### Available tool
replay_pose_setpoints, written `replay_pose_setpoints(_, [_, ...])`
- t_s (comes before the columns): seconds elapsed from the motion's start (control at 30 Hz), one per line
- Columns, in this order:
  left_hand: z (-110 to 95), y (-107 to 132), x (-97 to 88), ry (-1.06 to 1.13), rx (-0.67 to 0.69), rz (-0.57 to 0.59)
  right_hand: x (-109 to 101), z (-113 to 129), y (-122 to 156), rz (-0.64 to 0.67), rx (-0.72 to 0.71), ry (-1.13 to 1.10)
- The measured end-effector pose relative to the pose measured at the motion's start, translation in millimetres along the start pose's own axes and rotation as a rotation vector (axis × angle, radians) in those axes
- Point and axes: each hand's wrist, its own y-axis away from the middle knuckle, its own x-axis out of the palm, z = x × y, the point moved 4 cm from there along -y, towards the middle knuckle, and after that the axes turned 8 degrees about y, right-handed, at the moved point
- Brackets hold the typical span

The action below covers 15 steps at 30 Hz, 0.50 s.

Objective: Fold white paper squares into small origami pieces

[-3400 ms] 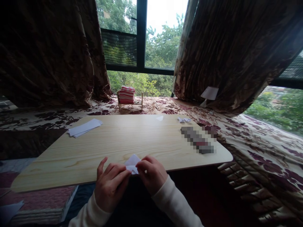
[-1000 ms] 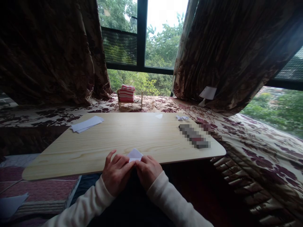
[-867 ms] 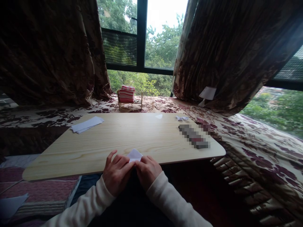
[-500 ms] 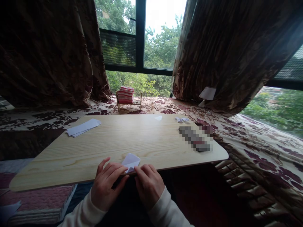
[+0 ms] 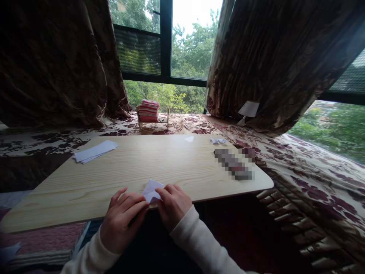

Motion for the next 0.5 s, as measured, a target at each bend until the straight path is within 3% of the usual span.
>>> replay_pose_setpoints(0.13, [1.5,1.4,0.1,0.002,-0.014,0.002,5.9,0.5,-7.4,0.068,-0.004,0.032])
replay_pose_setpoints(0.4, [1.7,2.6,1.7,-0.023,-0.028,-0.014,5.3,5.6,0.3,-0.023,-0.056,0.136])
replay_pose_setpoints(0.5, [1.3,2.4,1.2,-0.030,-0.033,-0.021,4.3,7.8,-1.3,-0.003,-0.089,0.183])
